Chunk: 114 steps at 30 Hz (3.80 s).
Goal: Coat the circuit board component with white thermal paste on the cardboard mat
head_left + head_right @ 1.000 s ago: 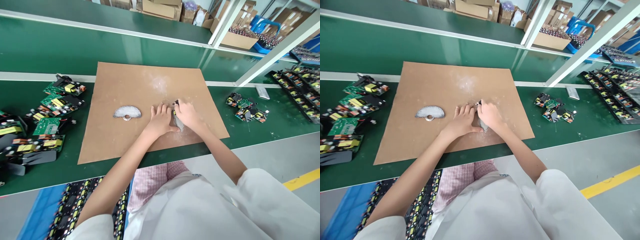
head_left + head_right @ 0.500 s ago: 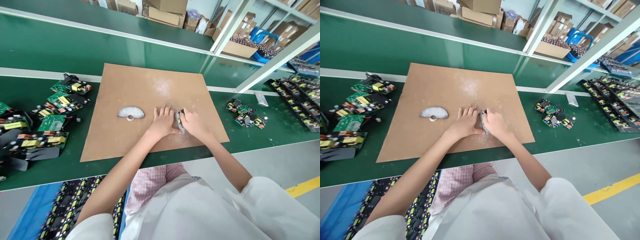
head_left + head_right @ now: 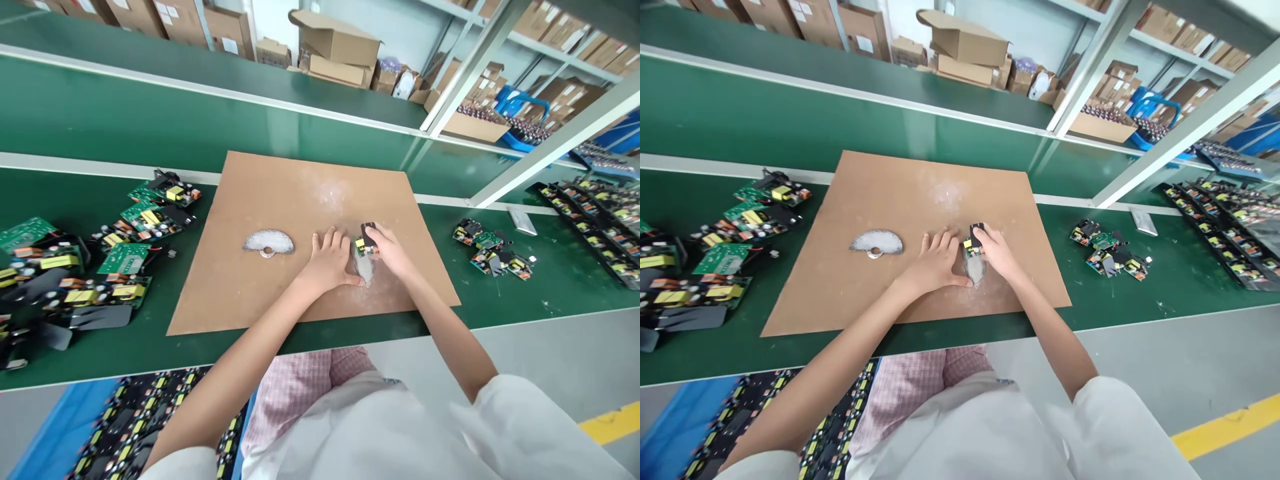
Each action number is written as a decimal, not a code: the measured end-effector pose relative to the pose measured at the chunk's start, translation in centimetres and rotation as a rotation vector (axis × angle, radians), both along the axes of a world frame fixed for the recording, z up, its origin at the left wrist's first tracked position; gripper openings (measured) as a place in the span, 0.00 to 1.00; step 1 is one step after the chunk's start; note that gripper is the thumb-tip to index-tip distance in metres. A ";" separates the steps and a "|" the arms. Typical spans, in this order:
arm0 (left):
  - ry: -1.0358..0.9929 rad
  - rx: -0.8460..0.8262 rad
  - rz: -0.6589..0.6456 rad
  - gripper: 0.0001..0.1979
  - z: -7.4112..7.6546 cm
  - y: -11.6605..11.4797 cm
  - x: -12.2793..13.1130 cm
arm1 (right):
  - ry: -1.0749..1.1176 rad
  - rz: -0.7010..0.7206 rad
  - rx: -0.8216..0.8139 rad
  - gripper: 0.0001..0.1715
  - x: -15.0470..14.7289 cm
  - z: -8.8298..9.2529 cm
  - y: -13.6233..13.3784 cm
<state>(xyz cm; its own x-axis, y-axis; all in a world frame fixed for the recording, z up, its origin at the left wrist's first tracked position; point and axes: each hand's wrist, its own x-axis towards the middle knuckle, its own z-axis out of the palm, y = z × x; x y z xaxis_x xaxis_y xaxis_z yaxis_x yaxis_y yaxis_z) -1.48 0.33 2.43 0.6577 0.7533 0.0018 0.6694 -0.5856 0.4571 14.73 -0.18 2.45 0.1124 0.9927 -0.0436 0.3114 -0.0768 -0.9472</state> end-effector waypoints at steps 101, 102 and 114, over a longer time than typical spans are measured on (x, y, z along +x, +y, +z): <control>0.245 0.060 -0.051 0.50 0.2 -1.0 0.1 | -1.092 0.229 -0.228 0.14 -2.7 3.0 -3.8; 0.259 0.073 -0.055 0.49 0.3 -1.1 0.1 | -1.115 0.221 -0.240 0.15 -3.0 3.1 -3.5; 0.311 0.110 -0.050 0.51 0.5 -1.3 0.3 | -1.046 0.219 -0.293 0.15 -2.9 3.6 -4.4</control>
